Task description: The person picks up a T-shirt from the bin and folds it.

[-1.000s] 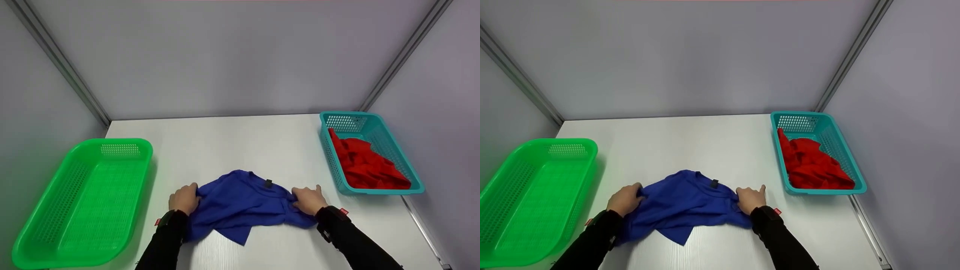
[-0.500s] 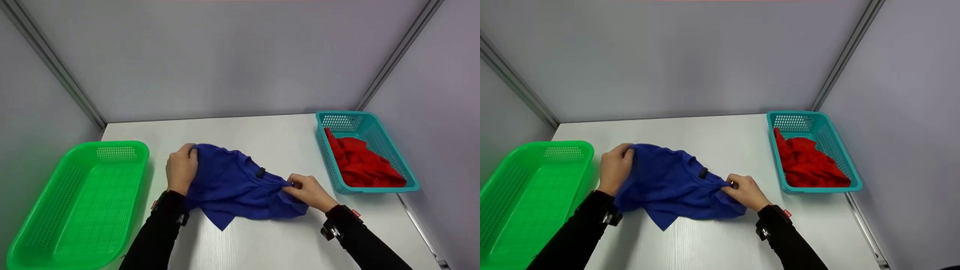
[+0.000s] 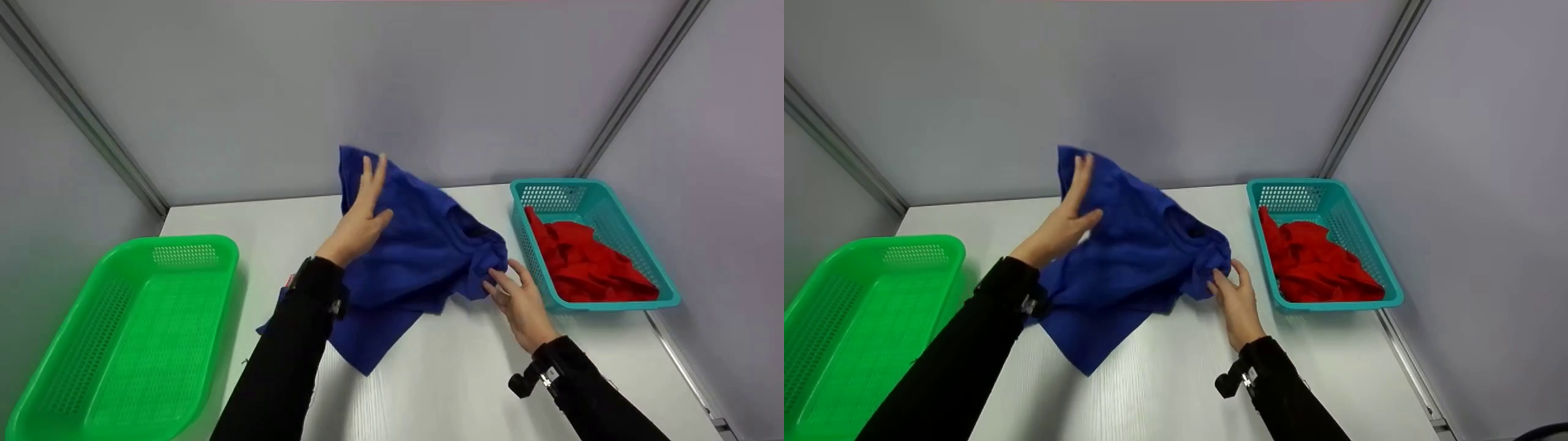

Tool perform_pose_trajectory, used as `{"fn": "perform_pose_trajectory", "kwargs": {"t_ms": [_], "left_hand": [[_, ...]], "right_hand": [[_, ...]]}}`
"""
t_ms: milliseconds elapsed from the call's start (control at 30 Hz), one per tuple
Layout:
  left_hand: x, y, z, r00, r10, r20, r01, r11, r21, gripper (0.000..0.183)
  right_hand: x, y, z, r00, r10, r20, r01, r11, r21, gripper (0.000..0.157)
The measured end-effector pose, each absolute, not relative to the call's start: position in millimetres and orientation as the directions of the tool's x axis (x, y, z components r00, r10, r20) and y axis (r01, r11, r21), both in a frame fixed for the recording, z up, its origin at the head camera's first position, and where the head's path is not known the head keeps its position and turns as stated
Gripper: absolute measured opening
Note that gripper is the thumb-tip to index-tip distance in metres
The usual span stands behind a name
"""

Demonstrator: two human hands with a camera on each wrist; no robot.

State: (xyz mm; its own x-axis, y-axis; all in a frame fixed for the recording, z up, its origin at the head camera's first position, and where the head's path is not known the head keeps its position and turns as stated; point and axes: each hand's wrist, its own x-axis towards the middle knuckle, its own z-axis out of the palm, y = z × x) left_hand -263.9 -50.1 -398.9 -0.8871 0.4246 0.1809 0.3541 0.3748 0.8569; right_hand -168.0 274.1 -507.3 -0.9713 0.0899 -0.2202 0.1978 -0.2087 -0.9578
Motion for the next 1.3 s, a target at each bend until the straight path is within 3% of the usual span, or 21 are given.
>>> {"fn": "perform_pose_trajectory", "kwargs": {"t_ms": [100, 300, 400, 533, 600, 733, 800, 900, 967, 1033, 1133, 1200, 1300], "left_hand": [[-246.5, -54.9, -431.9, -0.884, 0.445, 0.142, 0.405, 0.579, 0.708, 0.063], [-188.0, -71.4, -510.6, -0.870, 0.493, 0.028, 0.436, 0.740, 0.511, 0.018], [-162.3, -79.1, -539.8, -0.855, 0.516, -0.060, 0.438, 0.778, 0.450, 0.026], [-139.9, -86.3, -568.5, -0.841, 0.536, -0.069, 0.495, 0.816, 0.298, 0.052], [-134.4, -89.6, -577.7, -0.827, 0.562, -0.004, 0.550, 0.811, 0.201, 0.044], [-132.8, -106.1, -586.1, -0.777, 0.618, 0.120, 0.627, 0.777, 0.055, 0.011], [-133.4, -120.6, -587.4, -0.764, 0.628, 0.145, 0.636, 0.772, 0.005, 0.003], [-133.7, -144.4, -587.0, -0.794, 0.592, 0.139, 0.597, 0.802, -0.011, 0.008], [-133.0, -160.1, -585.9, -0.831, 0.543, 0.118, 0.548, 0.836, 0.017, 0.014], [-131.6, -174.3, -583.0, -0.880, 0.468, 0.081, 0.473, 0.879, 0.061, 0.020], [-129.7, -190.8, -578.5, -0.942, 0.335, 0.026, 0.336, 0.937, 0.092, 0.021], [-128.6, -196.5, -576.4, -0.968, 0.248, 0.032, 0.250, 0.963, 0.100, 0.019], [-128.3, -194.5, -576.9, -0.978, 0.177, 0.105, 0.191, 0.972, 0.138, 0.018]], "right_hand": [[-167.8, 279.2, -514.3, -0.966, 0.000, -0.260, 0.260, 0.059, -0.964, 0.080], [-165.9, 280.4, -533.7, -0.976, -0.116, -0.186, 0.087, 0.574, -0.814, 0.062], [-165.4, 278.3, -544.3, -0.970, -0.212, -0.120, -0.083, 0.752, -0.654, 0.060], [-168.4, 277.8, -558.1, -0.947, -0.307, -0.099, -0.234, 0.866, -0.442, 0.067], [-168.9, 279.1, -563.9, -0.948, -0.303, -0.100, -0.249, 0.898, -0.363, 0.071], [-166.8, 283.1, -572.5, -0.958, -0.286, -0.031, -0.274, 0.939, -0.206, 0.072], [-164.7, 284.8, -574.8, -0.951, -0.308, 0.030, -0.309, 0.945, -0.106, 0.064], [-162.3, 287.7, -576.0, -0.922, -0.373, 0.102, -0.375, 0.927, -0.009, 0.040], [-161.0, 288.8, -575.3, -0.895, -0.430, 0.119, -0.436, 0.900, -0.024, 0.023], [-160.4, 288.6, -572.4, -0.858, -0.504, 0.096, -0.513, 0.850, -0.121, 0.011], [-160.2, 284.8, -565.3, -0.791, -0.611, 0.032, -0.577, 0.728, -0.371, 0.008], [-161.5, 279.3, -559.1, -0.764, -0.646, -0.014, -0.533, 0.642, -0.551, 0.004], [-165.6, 268.7, -552.8, -0.767, -0.642, -0.016, -0.492, 0.603, -0.628, 0.016]]}}
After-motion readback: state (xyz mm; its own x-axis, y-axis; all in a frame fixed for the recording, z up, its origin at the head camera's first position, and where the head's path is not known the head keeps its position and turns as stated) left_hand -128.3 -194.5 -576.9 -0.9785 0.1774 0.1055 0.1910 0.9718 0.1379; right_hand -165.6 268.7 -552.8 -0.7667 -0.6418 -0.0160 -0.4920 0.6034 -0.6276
